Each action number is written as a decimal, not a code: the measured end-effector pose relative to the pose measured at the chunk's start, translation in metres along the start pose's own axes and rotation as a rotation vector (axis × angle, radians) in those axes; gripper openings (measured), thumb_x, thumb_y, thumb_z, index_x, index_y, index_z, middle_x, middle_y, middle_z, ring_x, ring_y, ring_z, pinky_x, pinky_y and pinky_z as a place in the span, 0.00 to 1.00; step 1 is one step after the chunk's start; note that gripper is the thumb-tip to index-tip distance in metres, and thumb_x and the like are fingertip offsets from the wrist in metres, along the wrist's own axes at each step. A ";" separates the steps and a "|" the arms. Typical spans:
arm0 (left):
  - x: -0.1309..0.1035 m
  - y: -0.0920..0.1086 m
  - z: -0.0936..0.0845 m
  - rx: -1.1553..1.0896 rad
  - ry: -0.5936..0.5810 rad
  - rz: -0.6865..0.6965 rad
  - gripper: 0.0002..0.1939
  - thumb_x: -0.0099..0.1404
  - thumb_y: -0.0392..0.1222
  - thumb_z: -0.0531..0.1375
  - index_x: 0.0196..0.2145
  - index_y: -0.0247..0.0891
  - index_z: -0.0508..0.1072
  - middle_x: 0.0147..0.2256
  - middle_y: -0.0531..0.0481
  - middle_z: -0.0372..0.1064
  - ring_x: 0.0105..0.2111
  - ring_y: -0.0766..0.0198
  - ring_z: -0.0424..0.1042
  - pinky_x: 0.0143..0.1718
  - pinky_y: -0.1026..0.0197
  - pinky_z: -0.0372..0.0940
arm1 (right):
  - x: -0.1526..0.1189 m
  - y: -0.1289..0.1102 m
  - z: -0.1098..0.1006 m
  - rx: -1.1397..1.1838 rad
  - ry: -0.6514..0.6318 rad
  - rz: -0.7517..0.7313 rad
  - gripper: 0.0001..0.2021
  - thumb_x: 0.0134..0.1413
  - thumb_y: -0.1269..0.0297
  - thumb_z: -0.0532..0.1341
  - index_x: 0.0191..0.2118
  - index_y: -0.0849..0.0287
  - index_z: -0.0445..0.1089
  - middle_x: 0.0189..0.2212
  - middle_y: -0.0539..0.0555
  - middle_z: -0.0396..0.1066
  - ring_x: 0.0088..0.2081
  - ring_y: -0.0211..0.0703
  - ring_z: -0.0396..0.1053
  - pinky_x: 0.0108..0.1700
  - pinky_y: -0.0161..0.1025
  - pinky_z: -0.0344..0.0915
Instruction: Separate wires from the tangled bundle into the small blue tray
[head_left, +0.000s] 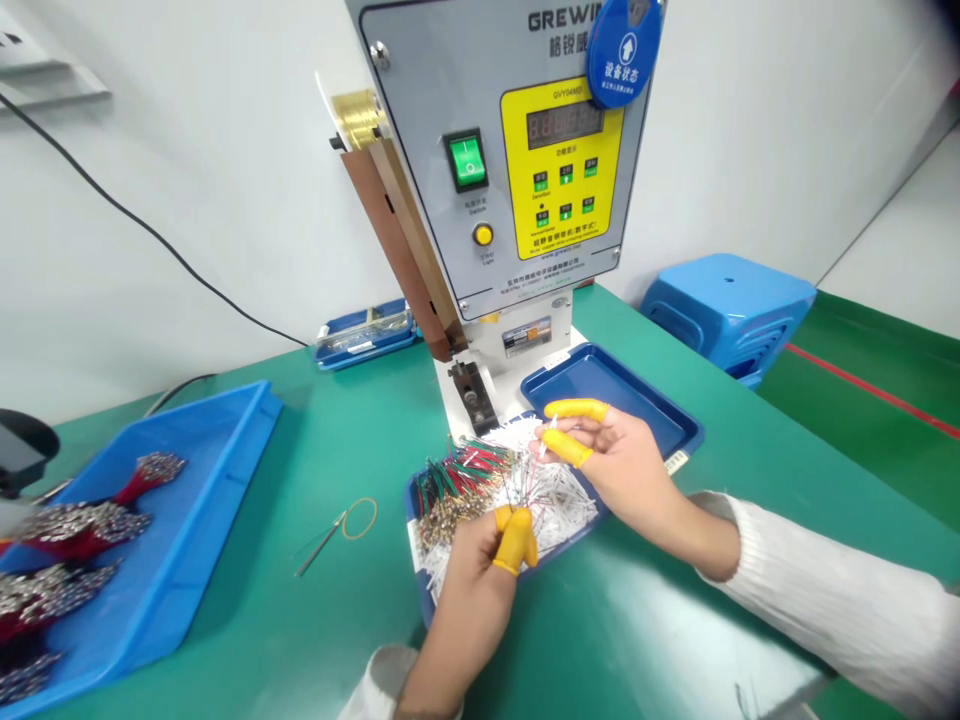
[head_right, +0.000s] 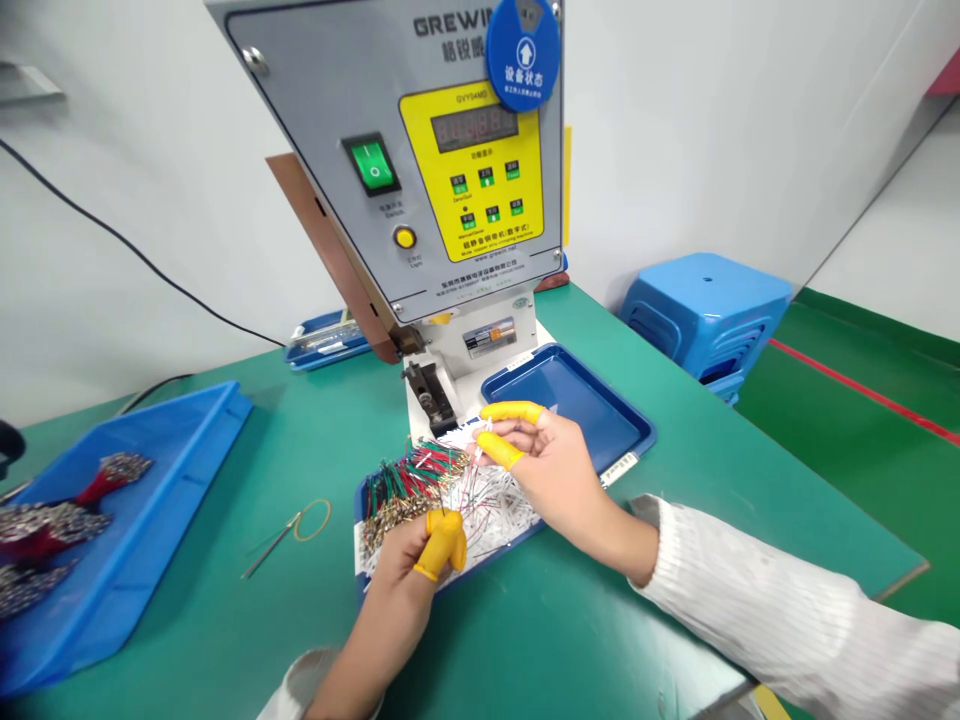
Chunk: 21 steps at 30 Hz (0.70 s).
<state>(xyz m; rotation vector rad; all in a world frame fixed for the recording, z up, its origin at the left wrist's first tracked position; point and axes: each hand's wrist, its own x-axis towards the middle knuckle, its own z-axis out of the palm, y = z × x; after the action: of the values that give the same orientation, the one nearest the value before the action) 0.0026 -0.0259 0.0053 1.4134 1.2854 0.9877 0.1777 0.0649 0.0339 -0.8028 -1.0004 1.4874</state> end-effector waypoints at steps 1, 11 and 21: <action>0.000 0.000 0.000 -0.002 -0.001 0.000 0.20 0.73 0.47 0.55 0.23 0.37 0.65 0.21 0.54 0.58 0.23 0.67 0.53 0.27 0.63 0.49 | 0.000 0.000 0.000 0.003 0.004 -0.007 0.18 0.43 0.62 0.79 0.40 0.57 0.78 0.32 0.51 0.80 0.33 0.43 0.81 0.39 0.42 0.82; -0.001 0.001 0.001 0.007 0.010 -0.005 0.20 0.72 0.47 0.55 0.23 0.37 0.66 0.21 0.54 0.58 0.23 0.67 0.54 0.27 0.63 0.49 | -0.002 0.002 0.000 -0.012 -0.026 0.031 0.19 0.41 0.60 0.79 0.40 0.57 0.77 0.33 0.52 0.80 0.34 0.45 0.81 0.40 0.43 0.82; 0.000 0.003 0.001 0.016 0.013 -0.016 0.20 0.72 0.48 0.56 0.23 0.37 0.67 0.21 0.53 0.60 0.23 0.66 0.56 0.26 0.63 0.49 | -0.002 0.000 -0.001 -0.003 0.029 -0.028 0.16 0.44 0.64 0.78 0.40 0.56 0.78 0.33 0.52 0.81 0.34 0.45 0.82 0.41 0.43 0.83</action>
<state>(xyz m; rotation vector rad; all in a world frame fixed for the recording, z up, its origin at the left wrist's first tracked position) 0.0041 -0.0265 0.0085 1.4089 1.3155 0.9794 0.1791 0.0634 0.0335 -0.8072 -0.9889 1.4475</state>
